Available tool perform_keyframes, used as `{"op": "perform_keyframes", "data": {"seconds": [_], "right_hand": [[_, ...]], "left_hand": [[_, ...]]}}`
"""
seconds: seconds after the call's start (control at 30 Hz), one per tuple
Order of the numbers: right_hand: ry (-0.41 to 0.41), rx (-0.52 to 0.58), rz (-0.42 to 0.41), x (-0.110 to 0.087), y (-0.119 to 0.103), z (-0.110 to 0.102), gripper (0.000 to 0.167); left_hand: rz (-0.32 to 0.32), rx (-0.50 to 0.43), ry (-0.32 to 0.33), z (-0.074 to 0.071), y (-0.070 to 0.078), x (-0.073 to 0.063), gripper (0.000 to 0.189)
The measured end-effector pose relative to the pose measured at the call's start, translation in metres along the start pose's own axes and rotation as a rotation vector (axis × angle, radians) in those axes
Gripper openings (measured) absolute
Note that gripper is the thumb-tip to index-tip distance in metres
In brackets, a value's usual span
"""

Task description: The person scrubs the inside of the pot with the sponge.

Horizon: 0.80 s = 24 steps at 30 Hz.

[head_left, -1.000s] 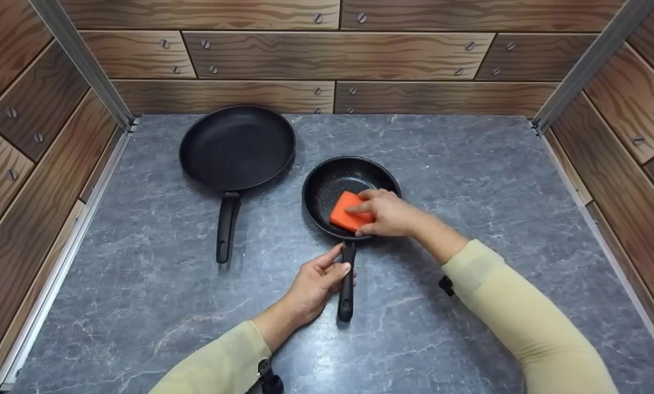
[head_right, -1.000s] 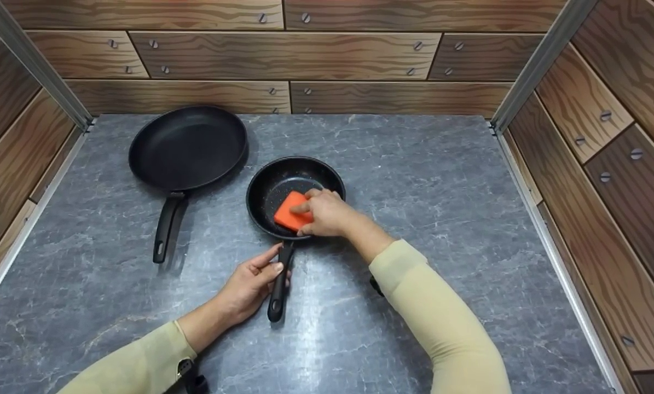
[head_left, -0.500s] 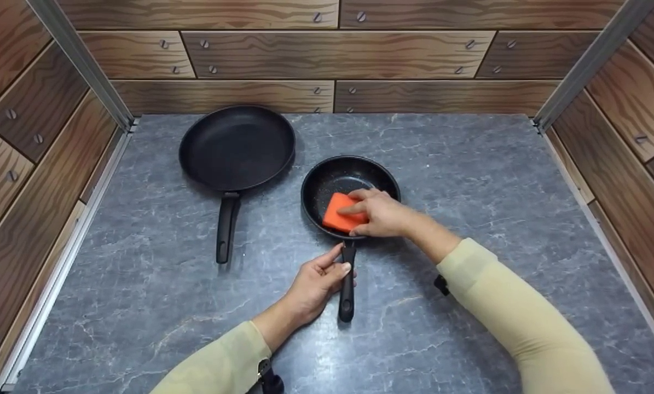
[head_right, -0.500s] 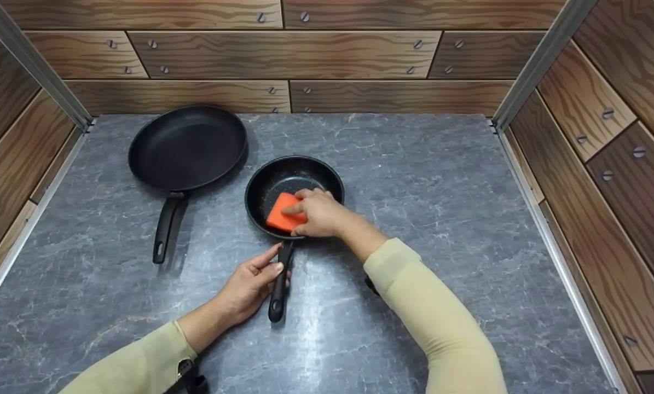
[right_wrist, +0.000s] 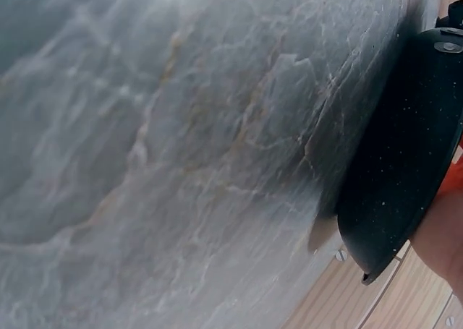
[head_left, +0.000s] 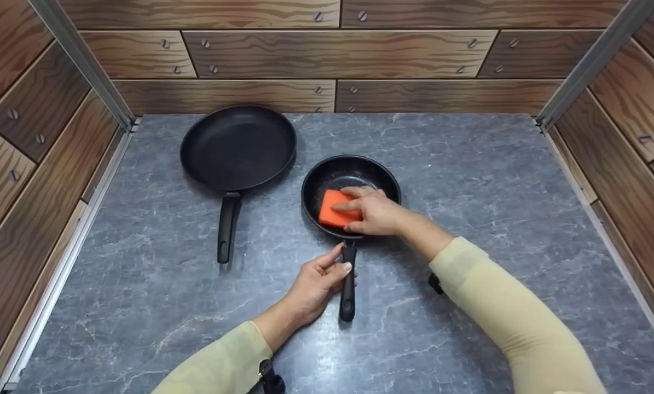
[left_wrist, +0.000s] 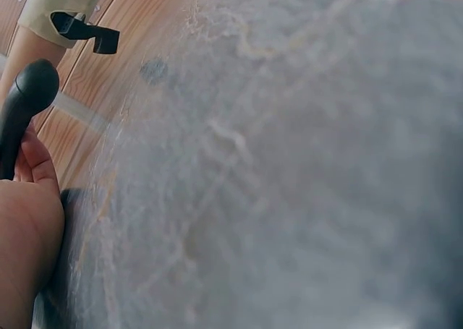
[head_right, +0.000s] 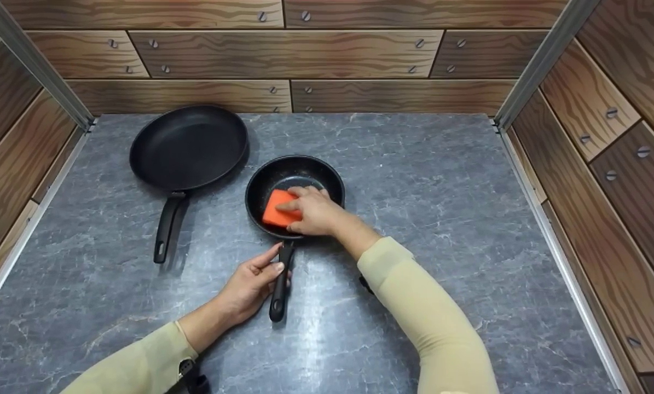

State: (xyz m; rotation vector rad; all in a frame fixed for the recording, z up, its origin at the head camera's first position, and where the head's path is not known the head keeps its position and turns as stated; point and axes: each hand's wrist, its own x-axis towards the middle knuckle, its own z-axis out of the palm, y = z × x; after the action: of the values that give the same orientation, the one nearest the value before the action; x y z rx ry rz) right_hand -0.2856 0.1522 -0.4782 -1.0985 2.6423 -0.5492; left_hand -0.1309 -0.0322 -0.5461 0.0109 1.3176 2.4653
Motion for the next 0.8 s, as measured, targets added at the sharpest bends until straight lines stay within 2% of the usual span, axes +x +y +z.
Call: {"op": "perform_keyframes", "data": {"seconds": [0.33,0.6,0.8], "right_hand": [[0.033,0.017,-0.004,0.014,0.003,0.004,0.057],[0.079,-0.022,0.025,0.021,0.002,0.008,0.058],[0.098,-0.054,0.077,0.024,0.0,0.009,0.058]], "left_hand": [[0.004,-0.007,0.012,0.0,0.0,0.0,0.063],[0.01,0.005,0.004,0.0,0.001,-0.001,0.066],[0.009,0.001,0.005,0.0,0.001,-0.001,0.066]]}}
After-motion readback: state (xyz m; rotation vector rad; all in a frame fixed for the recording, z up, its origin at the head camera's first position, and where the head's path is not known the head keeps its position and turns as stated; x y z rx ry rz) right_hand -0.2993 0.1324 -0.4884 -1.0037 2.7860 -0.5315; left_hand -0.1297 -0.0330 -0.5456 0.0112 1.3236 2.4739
